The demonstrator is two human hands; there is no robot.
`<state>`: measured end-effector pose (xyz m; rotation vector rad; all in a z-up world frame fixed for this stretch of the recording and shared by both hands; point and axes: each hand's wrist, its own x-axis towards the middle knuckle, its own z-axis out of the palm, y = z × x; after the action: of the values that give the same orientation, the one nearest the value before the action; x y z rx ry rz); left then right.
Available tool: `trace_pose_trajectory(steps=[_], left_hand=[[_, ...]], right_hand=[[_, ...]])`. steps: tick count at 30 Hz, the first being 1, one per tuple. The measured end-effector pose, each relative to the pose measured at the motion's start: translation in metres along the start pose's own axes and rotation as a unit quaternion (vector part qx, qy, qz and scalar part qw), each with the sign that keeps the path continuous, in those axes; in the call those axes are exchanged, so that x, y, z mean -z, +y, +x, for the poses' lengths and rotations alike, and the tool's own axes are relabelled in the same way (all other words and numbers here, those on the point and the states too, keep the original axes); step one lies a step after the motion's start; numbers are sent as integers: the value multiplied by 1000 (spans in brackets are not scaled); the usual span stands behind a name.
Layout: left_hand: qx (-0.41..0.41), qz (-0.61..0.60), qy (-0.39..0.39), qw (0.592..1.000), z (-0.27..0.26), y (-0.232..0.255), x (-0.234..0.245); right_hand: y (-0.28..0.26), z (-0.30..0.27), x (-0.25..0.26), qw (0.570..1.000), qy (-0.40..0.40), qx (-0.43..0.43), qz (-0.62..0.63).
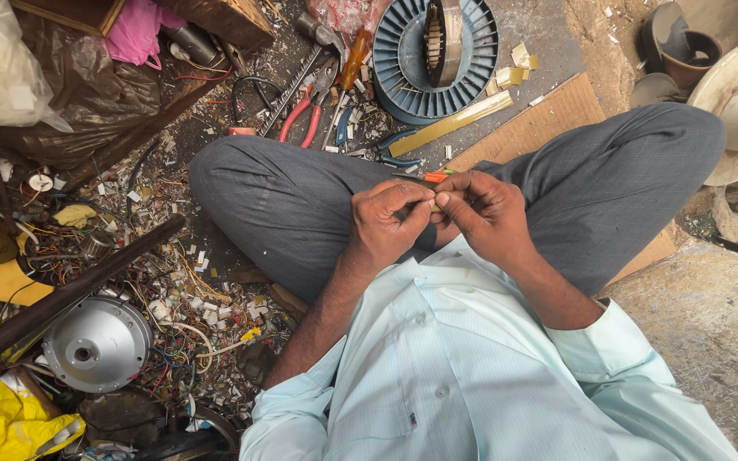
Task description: The person sits on the floor and inserts small rectangular pieces into the slots of a cylindrical electrical component. They use orange-handled scissors to trim the pieces and place them into the component's slots.
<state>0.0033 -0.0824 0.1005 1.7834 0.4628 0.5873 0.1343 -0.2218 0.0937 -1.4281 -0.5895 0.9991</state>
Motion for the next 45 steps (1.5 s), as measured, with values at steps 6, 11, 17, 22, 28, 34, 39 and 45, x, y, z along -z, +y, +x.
trace_pose_trajectory(steps=[6, 11, 17, 22, 28, 34, 39, 45], left_hand=[[122, -155, -20, 980, -6, -5, -1], [128, -115, -36, 984, -6, -6, 1], [49, -61, -29, 997, -2, -2, 1], [23, -67, -36, 997, -2, -1, -2], [13, -65, -37, 997, -3, 4, 3], [26, -112, 39, 993, -9, 5, -6], [78, -193, 38, 977, -14, 0, -7], [177, -364, 9, 914, -26, -27, -11]], right_hand=[[-8, -3, -6, 999, 23, 37, -29], [-9, -5, -8, 995, 26, 75, -60], [-10, -3, -8, 992, 16, 111, -63], [-7, -3, -4, 992, 5, 108, -64], [7, 0, 0, 986, -43, -29, 159], [21, -2, -5, 969, -6, -66, 237], [23, -3, -9, 968, 5, -67, 243], [19, -2, -15, 972, -4, -63, 226]])
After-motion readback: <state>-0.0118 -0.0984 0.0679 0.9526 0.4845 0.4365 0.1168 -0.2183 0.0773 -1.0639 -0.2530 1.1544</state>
